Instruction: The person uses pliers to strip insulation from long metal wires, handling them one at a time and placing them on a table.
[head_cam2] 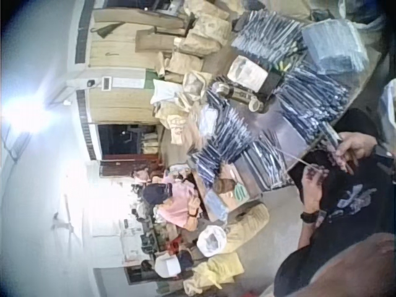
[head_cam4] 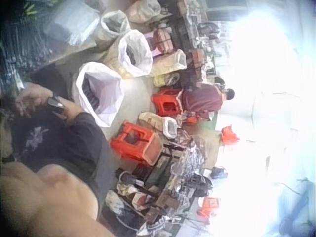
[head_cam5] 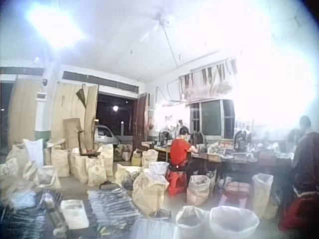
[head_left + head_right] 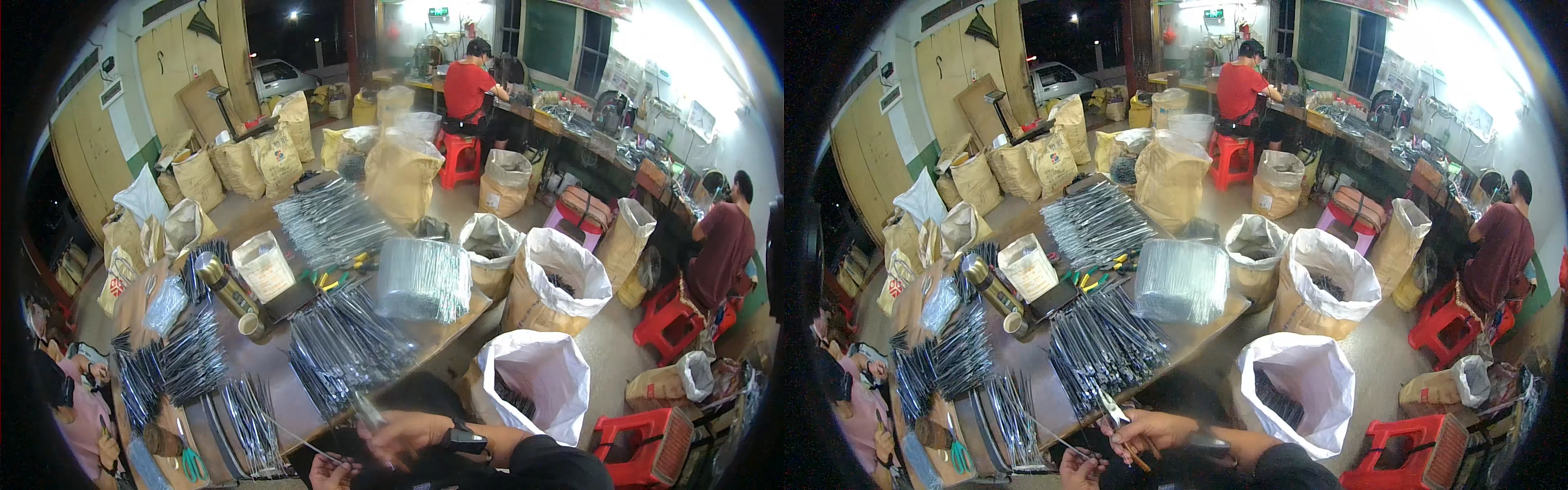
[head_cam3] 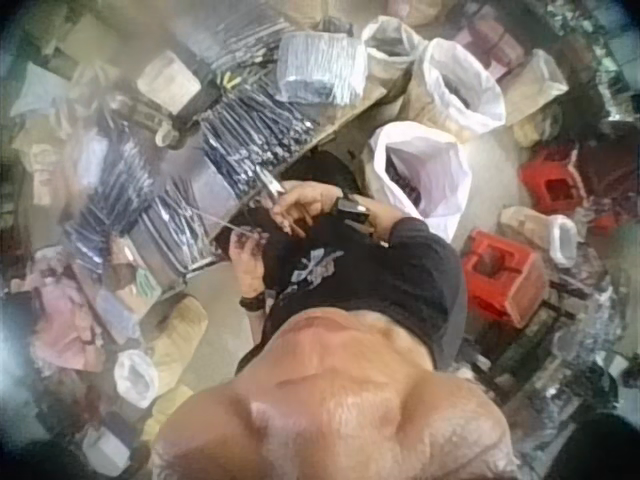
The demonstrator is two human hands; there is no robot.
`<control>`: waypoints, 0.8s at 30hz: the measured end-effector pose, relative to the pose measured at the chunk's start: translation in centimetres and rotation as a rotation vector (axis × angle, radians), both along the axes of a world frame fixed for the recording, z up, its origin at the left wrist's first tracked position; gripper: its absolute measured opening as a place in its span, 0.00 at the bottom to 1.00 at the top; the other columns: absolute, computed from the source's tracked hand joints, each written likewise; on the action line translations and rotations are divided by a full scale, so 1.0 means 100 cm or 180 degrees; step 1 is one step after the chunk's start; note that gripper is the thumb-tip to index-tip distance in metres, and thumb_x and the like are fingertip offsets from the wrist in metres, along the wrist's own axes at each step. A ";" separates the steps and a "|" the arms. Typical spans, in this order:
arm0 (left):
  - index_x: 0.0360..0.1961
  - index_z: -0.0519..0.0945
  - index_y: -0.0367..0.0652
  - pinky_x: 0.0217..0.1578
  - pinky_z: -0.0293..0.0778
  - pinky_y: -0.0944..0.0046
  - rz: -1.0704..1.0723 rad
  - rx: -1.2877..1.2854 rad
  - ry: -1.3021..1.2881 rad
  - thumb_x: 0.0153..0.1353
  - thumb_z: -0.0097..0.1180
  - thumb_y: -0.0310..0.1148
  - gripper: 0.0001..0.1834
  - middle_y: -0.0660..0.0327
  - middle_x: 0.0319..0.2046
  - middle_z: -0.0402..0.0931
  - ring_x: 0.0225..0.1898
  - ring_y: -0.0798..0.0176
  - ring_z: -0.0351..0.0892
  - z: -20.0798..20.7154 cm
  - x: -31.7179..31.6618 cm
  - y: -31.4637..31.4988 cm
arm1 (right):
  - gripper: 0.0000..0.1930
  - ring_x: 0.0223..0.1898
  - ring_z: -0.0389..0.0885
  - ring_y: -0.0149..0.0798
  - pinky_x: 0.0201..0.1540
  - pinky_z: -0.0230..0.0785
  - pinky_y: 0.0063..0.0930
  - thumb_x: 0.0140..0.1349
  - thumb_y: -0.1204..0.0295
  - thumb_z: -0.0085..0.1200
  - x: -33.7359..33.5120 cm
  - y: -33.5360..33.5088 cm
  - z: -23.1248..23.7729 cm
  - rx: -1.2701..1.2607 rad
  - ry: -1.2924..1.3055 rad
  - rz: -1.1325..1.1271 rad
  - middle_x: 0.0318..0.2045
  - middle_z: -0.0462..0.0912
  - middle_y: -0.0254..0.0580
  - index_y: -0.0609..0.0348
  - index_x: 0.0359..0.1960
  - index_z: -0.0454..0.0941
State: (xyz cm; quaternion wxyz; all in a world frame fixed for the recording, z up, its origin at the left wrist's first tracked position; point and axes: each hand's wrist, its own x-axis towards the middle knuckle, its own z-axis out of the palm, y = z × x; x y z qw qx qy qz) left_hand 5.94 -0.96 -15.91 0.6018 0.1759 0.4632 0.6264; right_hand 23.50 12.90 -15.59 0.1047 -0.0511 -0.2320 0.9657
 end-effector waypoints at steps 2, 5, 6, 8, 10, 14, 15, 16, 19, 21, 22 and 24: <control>0.35 0.71 0.40 0.37 0.75 0.62 -0.0014 -0.0069 -0.0065 0.51 0.52 0.17 0.10 0.58 0.29 0.73 0.34 0.61 0.75 0.003 0.001 -0.001 | 0.11 0.26 0.77 0.32 0.30 0.76 0.25 0.56 0.76 0.52 0.000 -0.005 0.008 0.0097 -0.0197 -0.0058 0.23 0.75 0.37 0.57 0.38 0.63; 0.34 0.71 0.39 0.37 0.74 0.63 0.0006 0.0112 -0.0079 0.51 0.54 0.19 0.09 0.59 0.30 0.72 0.34 0.63 0.74 0.002 -0.001 0.003 | 0.11 0.26 0.79 0.35 0.31 0.76 0.26 0.57 0.75 0.52 -0.004 -0.003 0.000 0.0241 -0.0191 -0.0045 0.24 0.76 0.40 0.58 0.39 0.62; 0.34 0.71 0.39 0.37 0.74 0.63 0.0027 0.0059 -0.0089 0.51 0.54 0.19 0.09 0.59 0.30 0.72 0.34 0.63 0.74 -0.006 -0.003 0.001 | 0.12 0.26 0.80 0.35 0.31 0.75 0.26 0.57 0.75 0.52 -0.005 -0.004 0.005 0.0266 -0.0110 -0.0013 0.24 0.76 0.41 0.58 0.39 0.62; 0.32 0.70 0.37 0.22 0.76 0.68 0.0426 -0.0188 0.0222 0.47 0.53 0.15 0.11 0.54 0.25 0.75 0.23 0.58 0.79 -0.016 -0.004 0.009 | 0.11 0.25 0.79 0.34 0.31 0.75 0.26 0.57 0.75 0.52 -0.006 -0.003 0.009 0.0177 -0.0182 0.0029 0.24 0.77 0.40 0.58 0.38 0.63; 0.32 0.70 0.36 0.23 0.76 0.67 0.0336 -0.0226 0.0227 0.47 0.54 0.16 0.10 0.54 0.25 0.75 0.23 0.59 0.79 -0.011 -0.006 0.003 | 0.10 0.25 0.78 0.32 0.31 0.75 0.25 0.57 0.75 0.53 -0.011 -0.006 0.003 0.0255 -0.0357 -0.0156 0.25 0.76 0.40 0.58 0.37 0.65; 0.35 0.71 0.36 0.29 0.75 0.65 -0.0086 0.0085 0.0461 0.50 0.54 0.20 0.09 0.56 0.28 0.74 0.29 0.59 0.76 -0.004 0.001 -0.001 | 0.11 0.25 0.77 0.31 0.30 0.74 0.24 0.56 0.75 0.55 -0.012 -0.009 0.008 0.0650 -0.0727 -0.0367 0.24 0.76 0.38 0.60 0.38 0.67; 0.32 0.70 0.35 0.23 0.76 0.68 0.0080 0.0057 0.0512 0.47 0.55 0.17 0.10 0.55 0.24 0.75 0.23 0.59 0.79 -0.004 0.006 0.001 | 0.12 0.24 0.77 0.30 0.29 0.73 0.23 0.55 0.75 0.56 -0.014 -0.010 0.005 0.0711 -0.0833 -0.0478 0.25 0.76 0.38 0.61 0.39 0.68; 0.32 0.70 0.35 0.23 0.76 0.68 0.0100 0.0048 0.0515 0.47 0.55 0.17 0.10 0.55 0.24 0.75 0.23 0.59 0.79 0.000 0.009 0.003 | 0.14 0.24 0.77 0.29 0.28 0.72 0.21 0.55 0.75 0.56 -0.015 -0.010 0.005 0.0771 -0.0937 -0.0589 0.25 0.75 0.38 0.63 0.41 0.68; 0.33 0.70 0.34 0.25 0.75 0.69 -0.0083 0.0134 0.0743 0.48 0.54 0.18 0.10 0.54 0.26 0.76 0.24 0.61 0.78 0.005 0.017 0.007 | 0.14 0.24 0.76 0.28 0.28 0.70 0.19 0.55 0.75 0.56 -0.010 -0.011 0.014 0.1006 -0.1121 -0.0564 0.24 0.76 0.38 0.66 0.42 0.69; 0.35 0.70 0.34 0.28 0.75 0.68 -0.0243 0.0130 0.0687 0.49 0.53 0.18 0.10 0.53 0.28 0.77 0.27 0.61 0.78 0.006 0.018 0.014 | 0.14 0.24 0.76 0.28 0.27 0.70 0.19 0.55 0.76 0.56 -0.010 -0.009 0.007 0.1079 -0.1162 -0.0543 0.23 0.76 0.37 0.67 0.42 0.70; 0.37 0.70 0.34 0.31 0.75 0.68 -0.0318 0.0136 0.0597 0.50 0.53 0.18 0.11 0.52 0.31 0.77 0.30 0.62 0.79 0.009 0.016 0.012 | 0.13 0.23 0.76 0.27 0.27 0.69 0.18 0.55 0.76 0.55 -0.017 -0.010 0.005 0.1187 -0.1218 -0.0439 0.22 0.76 0.37 0.68 0.41 0.71; 0.38 0.70 0.32 0.33 0.75 0.68 -0.0535 0.0107 0.0693 0.53 0.49 0.18 0.10 0.51 0.32 0.78 0.32 0.64 0.78 0.014 0.012 0.015 | 0.10 0.24 0.76 0.27 0.29 0.69 0.19 0.55 0.75 0.55 -0.018 -0.010 0.011 0.1137 -0.1290 -0.0515 0.22 0.77 0.37 0.67 0.38 0.73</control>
